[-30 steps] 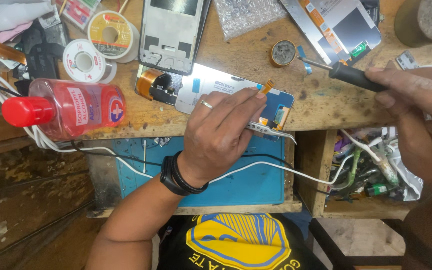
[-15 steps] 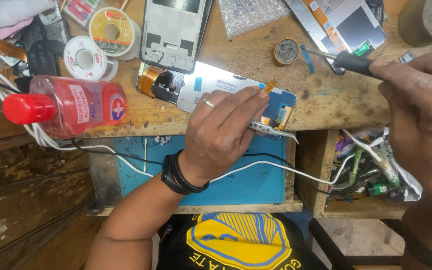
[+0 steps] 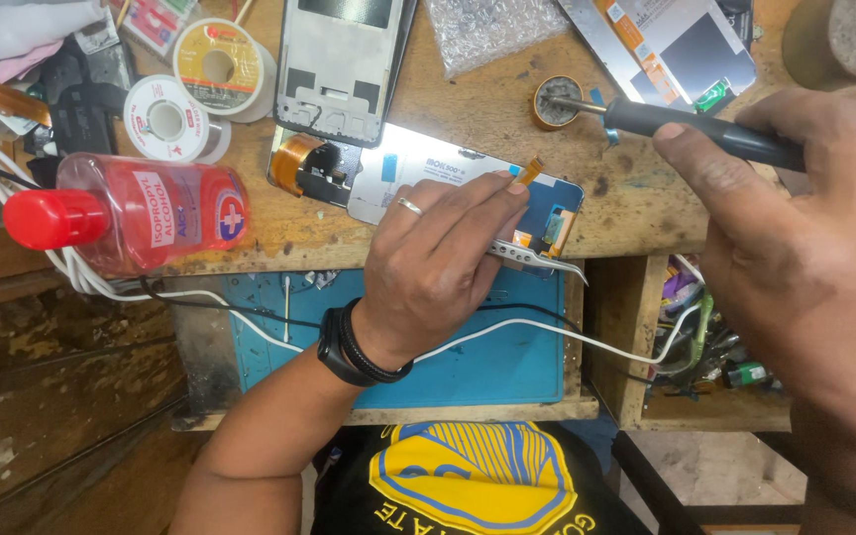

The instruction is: The person is repairing a mobile phone screen assembly. They use tweezers to position a ribbon cable and a soldering iron to apply heat to the connection points. The person also applies a liquid substance from a small tube to the cable area.

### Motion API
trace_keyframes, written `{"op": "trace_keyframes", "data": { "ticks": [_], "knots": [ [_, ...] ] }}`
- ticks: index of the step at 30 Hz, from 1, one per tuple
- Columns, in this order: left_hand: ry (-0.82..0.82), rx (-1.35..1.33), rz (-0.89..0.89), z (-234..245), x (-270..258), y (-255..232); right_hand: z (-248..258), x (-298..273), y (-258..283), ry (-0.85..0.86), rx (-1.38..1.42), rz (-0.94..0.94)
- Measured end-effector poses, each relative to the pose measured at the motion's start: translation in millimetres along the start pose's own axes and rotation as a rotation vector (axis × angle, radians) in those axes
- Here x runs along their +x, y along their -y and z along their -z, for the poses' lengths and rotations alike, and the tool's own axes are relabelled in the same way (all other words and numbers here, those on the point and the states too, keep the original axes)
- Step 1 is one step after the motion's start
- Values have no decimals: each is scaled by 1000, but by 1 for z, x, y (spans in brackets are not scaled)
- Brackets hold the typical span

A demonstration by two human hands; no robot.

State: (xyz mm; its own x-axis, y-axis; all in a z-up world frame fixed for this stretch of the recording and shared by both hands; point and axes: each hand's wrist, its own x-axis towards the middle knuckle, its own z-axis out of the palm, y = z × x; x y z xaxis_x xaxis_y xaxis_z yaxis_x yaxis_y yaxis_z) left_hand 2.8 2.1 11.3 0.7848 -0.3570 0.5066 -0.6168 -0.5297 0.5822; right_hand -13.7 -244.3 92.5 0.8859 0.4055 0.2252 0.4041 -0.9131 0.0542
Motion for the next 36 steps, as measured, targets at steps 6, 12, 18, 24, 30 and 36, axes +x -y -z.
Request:
{"op": "trace_keyframes", "data": {
  "ticks": [6, 12, 18, 24, 30, 36],
  "knots": [
    [6, -5, 0, 0, 0, 0, 12, 9, 5, 25, -20, 25],
    [-9, -5, 1, -1, -1, 0, 13, 11, 5, -1, -79, 63],
    [-19, -17, 2, -2, 0, 0, 13, 11, 4, 28, -100, 77],
    [-25, 18, -7, -1, -1, -1, 6, 9, -2, -20, -109, 126],
    [-17, -15, 5, 0, -1, -1, -10, 2, -1, -13, 34, 34],
    [-5, -10, -6, 5, -2, -2, -13, 2, -1, -29, 208, -11]
  ]
}}
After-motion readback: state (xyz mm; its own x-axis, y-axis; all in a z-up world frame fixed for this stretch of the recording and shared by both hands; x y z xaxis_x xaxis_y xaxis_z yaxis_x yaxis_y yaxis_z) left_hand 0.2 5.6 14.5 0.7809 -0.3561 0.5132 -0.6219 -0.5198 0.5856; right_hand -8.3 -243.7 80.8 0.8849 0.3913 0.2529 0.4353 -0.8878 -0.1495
